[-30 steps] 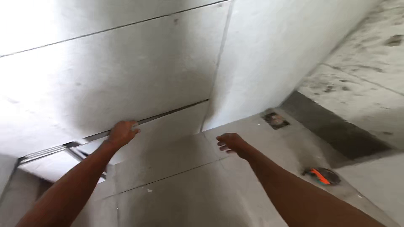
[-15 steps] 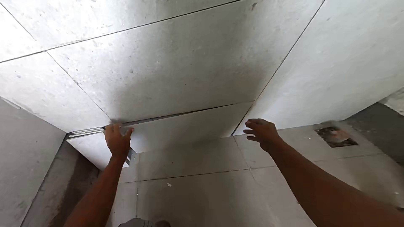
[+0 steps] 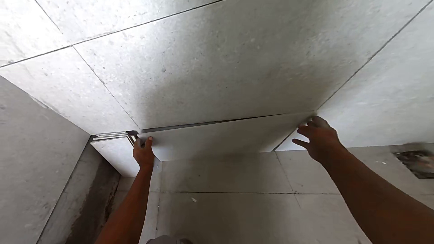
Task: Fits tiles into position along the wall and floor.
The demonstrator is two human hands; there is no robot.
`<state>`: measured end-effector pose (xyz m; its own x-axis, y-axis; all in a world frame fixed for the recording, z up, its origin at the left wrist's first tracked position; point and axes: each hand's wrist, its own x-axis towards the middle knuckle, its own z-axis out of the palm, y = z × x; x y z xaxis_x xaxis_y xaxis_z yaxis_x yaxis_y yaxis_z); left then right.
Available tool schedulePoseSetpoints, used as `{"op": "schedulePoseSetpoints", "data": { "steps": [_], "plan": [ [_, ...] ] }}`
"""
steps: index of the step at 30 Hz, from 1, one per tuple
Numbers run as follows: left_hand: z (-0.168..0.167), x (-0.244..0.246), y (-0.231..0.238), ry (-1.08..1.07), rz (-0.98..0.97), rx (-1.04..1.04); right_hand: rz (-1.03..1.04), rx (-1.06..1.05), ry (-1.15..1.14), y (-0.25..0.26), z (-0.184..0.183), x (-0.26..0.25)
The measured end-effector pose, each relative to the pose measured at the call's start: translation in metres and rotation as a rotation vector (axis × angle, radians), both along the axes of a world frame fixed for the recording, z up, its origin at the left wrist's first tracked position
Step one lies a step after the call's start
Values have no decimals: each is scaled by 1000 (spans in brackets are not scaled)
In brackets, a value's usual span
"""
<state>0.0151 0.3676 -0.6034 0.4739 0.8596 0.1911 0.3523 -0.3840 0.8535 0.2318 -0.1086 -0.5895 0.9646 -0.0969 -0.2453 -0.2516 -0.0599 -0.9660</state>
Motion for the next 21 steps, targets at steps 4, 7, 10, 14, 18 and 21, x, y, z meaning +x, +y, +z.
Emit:
{"op": "schedulePoseSetpoints", "data": {
  "steps": [4, 7, 10, 14, 18, 21],
  "plan": [
    [1, 2, 4, -19, -18, -26, -35, 8, -10, 5, -1, 5],
    [3, 6, 9, -13, -31, -22, -83, 21, -9, 8, -1, 5],
    [2, 12, 15, 5, -56, 12, -107, 19, -14, 10, 0, 4],
    [2, 15, 20, 33, -99, 22, -112, 21, -21, 10, 1, 5],
    [0, 17, 24, 44, -143, 20, -168, -21, -37, 13, -6, 4],
    [2, 15, 22, 78, -148, 28, -141, -40, -52, 15, -8, 2]
  ]
}}
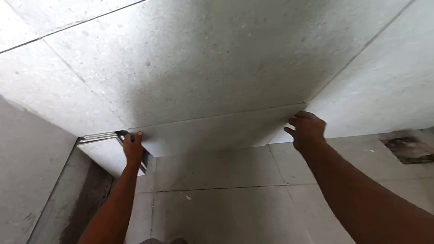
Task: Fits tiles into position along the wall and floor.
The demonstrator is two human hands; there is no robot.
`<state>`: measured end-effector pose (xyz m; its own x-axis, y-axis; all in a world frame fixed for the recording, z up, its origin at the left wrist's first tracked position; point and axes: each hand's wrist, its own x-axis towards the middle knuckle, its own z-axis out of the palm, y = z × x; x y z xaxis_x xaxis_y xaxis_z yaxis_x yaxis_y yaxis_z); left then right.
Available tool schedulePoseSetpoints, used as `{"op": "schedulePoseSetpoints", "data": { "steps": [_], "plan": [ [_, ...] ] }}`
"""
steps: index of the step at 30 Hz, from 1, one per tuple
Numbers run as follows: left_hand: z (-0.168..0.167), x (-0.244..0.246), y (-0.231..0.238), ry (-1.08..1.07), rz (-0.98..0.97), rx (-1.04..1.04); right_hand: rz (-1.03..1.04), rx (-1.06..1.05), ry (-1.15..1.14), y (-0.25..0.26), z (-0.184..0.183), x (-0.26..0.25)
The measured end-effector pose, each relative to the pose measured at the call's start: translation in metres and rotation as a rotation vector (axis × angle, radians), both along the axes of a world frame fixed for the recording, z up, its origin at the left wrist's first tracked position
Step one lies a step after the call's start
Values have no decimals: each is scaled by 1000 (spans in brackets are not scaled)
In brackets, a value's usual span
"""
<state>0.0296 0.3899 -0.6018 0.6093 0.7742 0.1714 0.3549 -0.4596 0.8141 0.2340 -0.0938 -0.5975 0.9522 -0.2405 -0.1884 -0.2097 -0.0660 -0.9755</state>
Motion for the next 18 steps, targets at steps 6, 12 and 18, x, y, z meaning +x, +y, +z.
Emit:
{"op": "schedulePoseSetpoints", "data": {
  "steps": [6, 12, 18],
  "plan": [
    [-7, 0, -5, 6, -62, -99, -22, 26, -37, -7, -6, 0],
    [-12, 2, -4, 16, -43, -169, 0, -75, -103, -10, -16, 6],
    [-13, 7, -5, -67, -46, -263, -20, -85, -76, -8, -11, 8]
  ]
}}
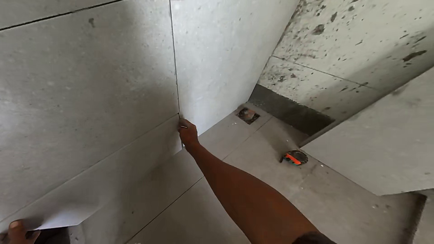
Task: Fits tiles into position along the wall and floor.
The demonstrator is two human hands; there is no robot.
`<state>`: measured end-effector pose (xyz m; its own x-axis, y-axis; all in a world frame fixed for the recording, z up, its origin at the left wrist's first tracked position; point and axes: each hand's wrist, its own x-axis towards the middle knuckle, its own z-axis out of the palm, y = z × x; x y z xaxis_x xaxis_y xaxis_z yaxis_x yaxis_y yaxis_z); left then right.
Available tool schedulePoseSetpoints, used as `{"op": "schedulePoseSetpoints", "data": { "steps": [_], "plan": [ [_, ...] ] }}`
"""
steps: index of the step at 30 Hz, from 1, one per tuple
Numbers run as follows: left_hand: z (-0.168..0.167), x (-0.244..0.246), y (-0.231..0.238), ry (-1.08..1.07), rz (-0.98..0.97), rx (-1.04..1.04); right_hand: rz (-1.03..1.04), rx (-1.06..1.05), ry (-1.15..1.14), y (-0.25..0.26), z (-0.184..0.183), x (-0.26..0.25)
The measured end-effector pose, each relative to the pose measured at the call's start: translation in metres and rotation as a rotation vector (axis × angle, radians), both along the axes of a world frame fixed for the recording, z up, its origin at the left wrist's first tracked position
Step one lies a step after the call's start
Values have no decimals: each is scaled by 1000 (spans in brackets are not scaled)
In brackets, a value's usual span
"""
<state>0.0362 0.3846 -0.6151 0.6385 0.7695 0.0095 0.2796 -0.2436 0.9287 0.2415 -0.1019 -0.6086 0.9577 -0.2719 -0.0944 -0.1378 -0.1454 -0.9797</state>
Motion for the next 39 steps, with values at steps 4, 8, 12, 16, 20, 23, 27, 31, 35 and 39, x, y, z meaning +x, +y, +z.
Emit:
{"op": "schedulePoseSetpoints", "data": {
  "steps": [4, 8, 12, 16, 20, 23, 27, 31, 35, 39],
  "plan": [
    [-3, 0, 7, -1, -3, -16, 5, -8, 2, -1, 3, 0],
    [3, -5, 4, 10, -1, -30, 31, -11, 4, -3, 4, -1],
    [10, -9, -6, 4, 3, 2, 42, -4, -15, -5, 4, -3],
    [10, -14, -7, 7, -26, 31, 57, -7, -11, -12, 4, -5],
    [5, -18, -3, -10, -29, 20, 54, 6, -8, -16, 2, -7],
    [4, -19, -4, -14, -11, 26, 38, -29, -12, -15, 3, -7],
    [3, -22, -4, -5, -4, 45, -20, -77, -42, -8, 9, -14],
    [1, -23, -4, 7, -7, 71, -37, -101, -122, 0, 19, -17],
    [2, -26, -9, -4, -3, 81, -43, -125, -51, 5, 27, -19],
    [2, -26, -9, -4, -2, 86, -70, -140, -20, 6, 34, -15]
  ]
}}
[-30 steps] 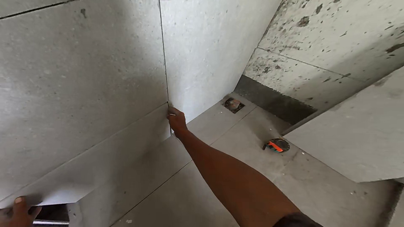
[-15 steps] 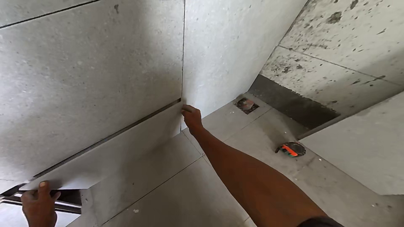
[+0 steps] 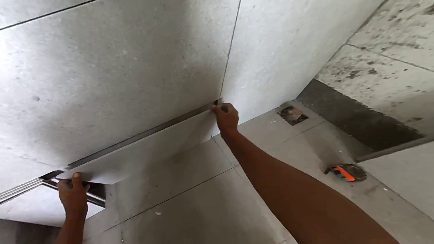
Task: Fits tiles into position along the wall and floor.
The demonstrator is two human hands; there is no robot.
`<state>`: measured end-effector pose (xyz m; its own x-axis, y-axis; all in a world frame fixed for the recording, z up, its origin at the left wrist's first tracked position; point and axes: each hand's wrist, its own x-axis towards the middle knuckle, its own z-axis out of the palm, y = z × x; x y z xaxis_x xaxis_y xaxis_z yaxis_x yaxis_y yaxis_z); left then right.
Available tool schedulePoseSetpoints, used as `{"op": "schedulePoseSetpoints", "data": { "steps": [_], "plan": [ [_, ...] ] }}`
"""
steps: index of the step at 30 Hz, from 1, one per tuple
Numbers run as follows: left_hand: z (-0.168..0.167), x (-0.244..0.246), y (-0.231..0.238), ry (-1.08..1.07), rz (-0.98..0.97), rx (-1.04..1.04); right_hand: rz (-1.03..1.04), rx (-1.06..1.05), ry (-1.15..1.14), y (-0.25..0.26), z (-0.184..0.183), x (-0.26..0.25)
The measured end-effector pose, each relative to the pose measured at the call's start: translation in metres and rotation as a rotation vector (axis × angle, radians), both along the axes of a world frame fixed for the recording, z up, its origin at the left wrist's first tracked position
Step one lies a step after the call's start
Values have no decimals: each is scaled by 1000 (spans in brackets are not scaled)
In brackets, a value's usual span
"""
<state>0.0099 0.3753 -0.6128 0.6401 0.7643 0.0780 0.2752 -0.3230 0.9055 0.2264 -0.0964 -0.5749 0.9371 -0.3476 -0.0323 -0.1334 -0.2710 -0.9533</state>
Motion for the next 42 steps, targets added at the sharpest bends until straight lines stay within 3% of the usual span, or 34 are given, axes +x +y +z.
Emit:
{"op": "schedulePoseSetpoints", "data": {
  "steps": [6, 10, 12, 15, 18, 21, 26, 29, 35, 39, 42],
  "plan": [
    [-4, -2, 4, -29, -15, -22, -78, -62, 9, -1, 2, 0],
    [-6, -7, 12, -31, -36, -17, 0, 76, -47, -15, -21, 2],
    [4, -13, 7, -18, -44, 154, 68, 156, -14, -20, -27, -2],
    [37, -20, -18, -68, -51, 574, 100, 182, -6, -23, -32, -3],
    [77, 2, -70, -152, -252, 804, 105, 146, -29, -27, -37, -5],
    [102, 46, -140, 44, -593, 840, 112, 145, -30, -28, -36, -8],
    [91, 129, -218, 600, -956, 870, 122, 157, -2, -29, -29, -11],
    [81, 145, -229, 729, -961, 863, 150, 196, 37, -35, -25, -16],
    [84, 122, -242, 784, -943, 949, 143, 220, 211, -51, -27, -43],
    [116, 104, -246, 766, -919, 994, 164, 258, 442, -81, -42, -65],
    [158, 79, -246, 554, -858, 961, 288, 206, 556, -104, -44, -81]
  ]
}}
